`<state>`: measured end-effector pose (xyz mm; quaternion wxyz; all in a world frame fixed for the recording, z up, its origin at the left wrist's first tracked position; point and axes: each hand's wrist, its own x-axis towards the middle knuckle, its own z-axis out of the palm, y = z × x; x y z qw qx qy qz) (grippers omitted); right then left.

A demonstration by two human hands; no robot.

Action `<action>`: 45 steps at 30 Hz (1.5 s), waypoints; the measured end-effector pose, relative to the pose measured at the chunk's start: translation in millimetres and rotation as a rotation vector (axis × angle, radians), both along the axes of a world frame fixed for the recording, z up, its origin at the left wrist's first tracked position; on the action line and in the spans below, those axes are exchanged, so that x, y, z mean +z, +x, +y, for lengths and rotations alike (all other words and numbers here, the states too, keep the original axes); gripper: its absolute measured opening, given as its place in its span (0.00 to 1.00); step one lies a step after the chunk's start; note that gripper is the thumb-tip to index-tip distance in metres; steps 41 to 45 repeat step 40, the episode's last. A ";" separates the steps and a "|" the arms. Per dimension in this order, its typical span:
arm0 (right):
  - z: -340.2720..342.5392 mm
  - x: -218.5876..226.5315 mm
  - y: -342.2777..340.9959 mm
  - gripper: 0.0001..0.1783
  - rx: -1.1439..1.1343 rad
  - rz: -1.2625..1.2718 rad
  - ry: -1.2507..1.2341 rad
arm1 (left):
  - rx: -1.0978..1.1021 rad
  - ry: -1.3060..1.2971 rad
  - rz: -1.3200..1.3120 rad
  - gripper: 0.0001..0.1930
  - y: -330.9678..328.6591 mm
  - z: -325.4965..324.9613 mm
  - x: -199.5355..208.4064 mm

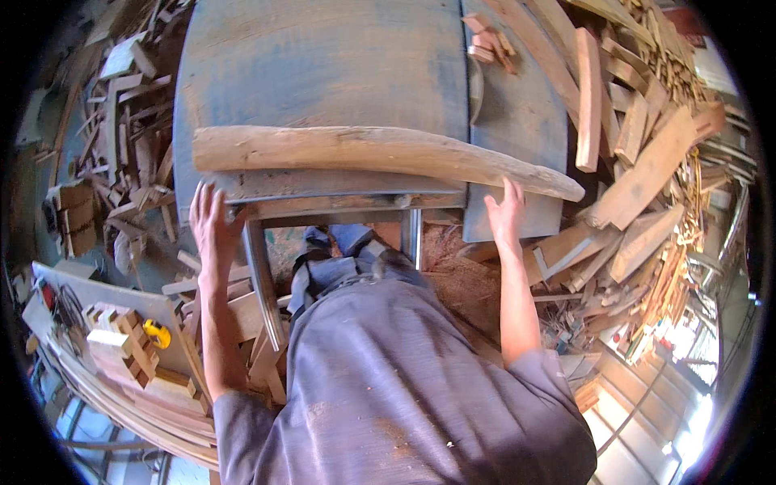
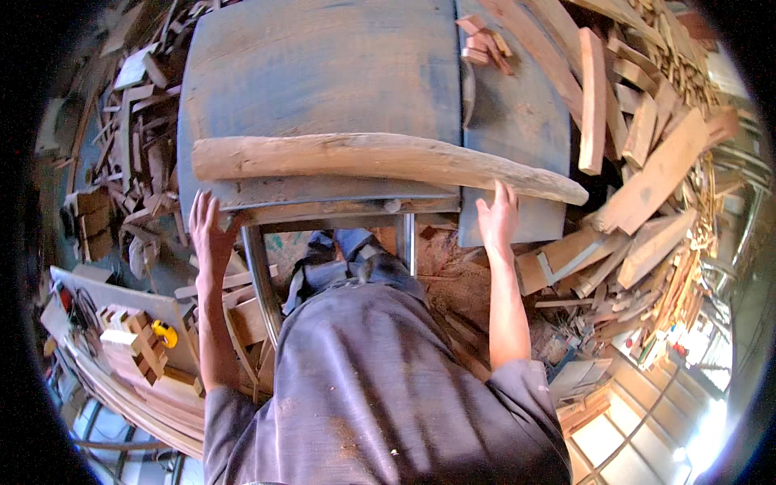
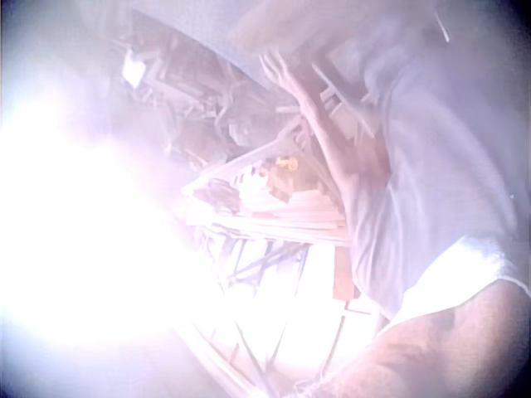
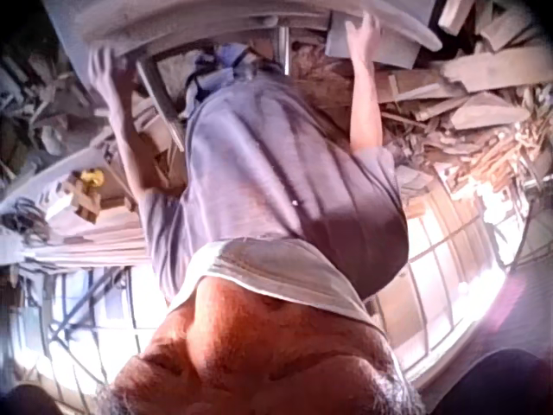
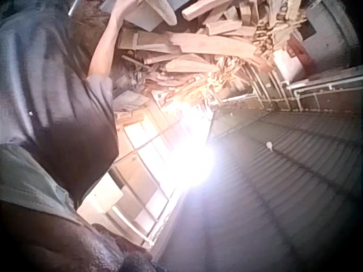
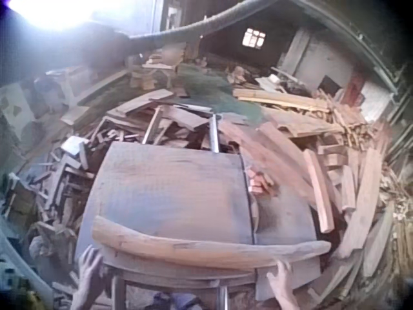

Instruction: The person selects various wooden boards, measures them with a tape measure, and passes them over a table saw to cut them into smaller pieces.

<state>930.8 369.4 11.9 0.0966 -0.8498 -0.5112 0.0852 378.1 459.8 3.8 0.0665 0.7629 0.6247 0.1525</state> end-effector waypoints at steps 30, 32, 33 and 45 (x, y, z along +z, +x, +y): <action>15.4 4.1 171.2 0.48 0.397 -0.368 -0.368 | -0.509 -0.175 0.192 0.44 262.0 17.7 -26.2; 14.5 7.4 170.3 0.48 0.382 -0.358 -0.402 | -0.581 -0.129 0.254 0.33 257.5 18.4 -26.0; 15.0 7.0 171.1 0.48 0.379 -0.356 -0.400 | -0.584 -0.141 0.219 0.26 258.1 18.5 -26.0; 17.6 -3.0 168.6 0.50 0.280 -0.398 -0.488 | -0.587 -0.091 0.186 0.28 257.3 26.1 -31.2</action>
